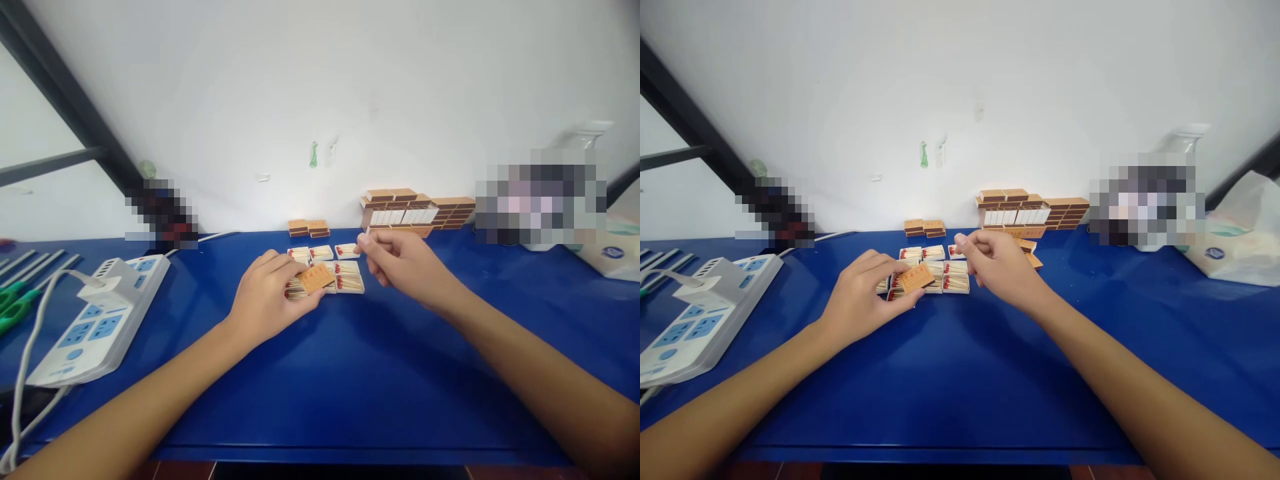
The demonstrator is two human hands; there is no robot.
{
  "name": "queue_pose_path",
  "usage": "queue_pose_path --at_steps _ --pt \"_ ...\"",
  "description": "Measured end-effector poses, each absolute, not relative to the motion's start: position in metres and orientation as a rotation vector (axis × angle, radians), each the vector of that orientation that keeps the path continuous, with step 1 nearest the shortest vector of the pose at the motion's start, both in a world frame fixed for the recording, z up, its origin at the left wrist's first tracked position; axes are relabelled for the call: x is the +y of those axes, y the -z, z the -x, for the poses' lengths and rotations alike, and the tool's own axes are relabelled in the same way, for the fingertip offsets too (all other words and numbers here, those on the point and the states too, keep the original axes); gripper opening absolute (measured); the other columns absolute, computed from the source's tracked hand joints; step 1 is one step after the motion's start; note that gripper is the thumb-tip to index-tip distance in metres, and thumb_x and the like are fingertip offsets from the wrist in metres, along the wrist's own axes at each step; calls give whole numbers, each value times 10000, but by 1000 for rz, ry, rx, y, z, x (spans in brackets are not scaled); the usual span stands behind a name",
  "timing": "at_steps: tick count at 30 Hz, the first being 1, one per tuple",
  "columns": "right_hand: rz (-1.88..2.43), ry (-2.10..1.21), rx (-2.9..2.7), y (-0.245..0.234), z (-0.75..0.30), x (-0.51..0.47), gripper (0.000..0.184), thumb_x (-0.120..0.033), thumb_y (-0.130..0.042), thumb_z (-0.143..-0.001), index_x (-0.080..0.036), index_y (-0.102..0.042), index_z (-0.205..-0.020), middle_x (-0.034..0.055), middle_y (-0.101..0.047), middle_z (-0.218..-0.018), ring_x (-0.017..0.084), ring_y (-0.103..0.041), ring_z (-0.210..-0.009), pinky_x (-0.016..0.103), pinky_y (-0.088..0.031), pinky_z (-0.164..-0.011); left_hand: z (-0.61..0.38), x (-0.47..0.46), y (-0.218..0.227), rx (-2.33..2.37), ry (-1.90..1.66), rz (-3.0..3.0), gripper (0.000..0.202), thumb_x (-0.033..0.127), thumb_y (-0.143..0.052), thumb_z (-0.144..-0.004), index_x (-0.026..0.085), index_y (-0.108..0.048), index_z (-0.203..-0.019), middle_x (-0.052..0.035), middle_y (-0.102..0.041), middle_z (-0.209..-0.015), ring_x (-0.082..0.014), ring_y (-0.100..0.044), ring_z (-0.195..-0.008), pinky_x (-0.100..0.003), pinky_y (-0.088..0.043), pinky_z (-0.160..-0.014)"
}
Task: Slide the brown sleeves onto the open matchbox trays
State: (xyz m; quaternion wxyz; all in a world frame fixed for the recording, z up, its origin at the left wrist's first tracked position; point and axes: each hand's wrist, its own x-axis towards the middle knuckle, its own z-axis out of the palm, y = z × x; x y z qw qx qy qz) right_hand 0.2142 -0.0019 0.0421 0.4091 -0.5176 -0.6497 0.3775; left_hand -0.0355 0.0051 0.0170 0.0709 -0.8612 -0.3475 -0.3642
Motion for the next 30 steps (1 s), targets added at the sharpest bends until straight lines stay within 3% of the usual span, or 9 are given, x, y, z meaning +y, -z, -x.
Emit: queue_pose_path --at_steps 5,14,24,30 --pt "1221 -1343 -1703 -32 -195 -15 450 -644 -596 -972 -219 -613 -827 -33 -575 -611 95 -494 -451 244 -337 -429 35 4 -15 -1042 1093 2620 285 425 -772 -893 164 -742 -1004 -72 -734 -858 -229 -606 -787 -400 -537 -741" --pt "1258 -1304 -1689 -27 -201 -11 366 -540 -691 -933 -208 -654 -783 -52 -529 -525 88 -446 -454 243 -326 -462 31 0 -11 -920 1043 2718 392 517 -765 -918 193 -728 -1135 -73 -774 -971 -250 -693 -901 -439 -562 -845" --pt "1352 -1134 -1552 -46 -234 13 350 -500 -756 -890 -195 -636 -769 -20 -548 -544 98 -481 -492 219 -330 -428 40 6 -18 -988 1041 2641 360 457 -757 -935 137 -739 -1100 -88 -754 -920 -229 -638 -816 -395 -562 -743" --pt "1451 -721 -1384 -71 -299 30 306 -379 -755 -934 -187 -627 -733 2 -542 -644 91 -470 -561 243 -386 -508 34 -3 -15 -810 931 2883 352 473 -731 -956 170 -732 -1137 -67 -748 -968 -238 -657 -927 -411 -562 -849"
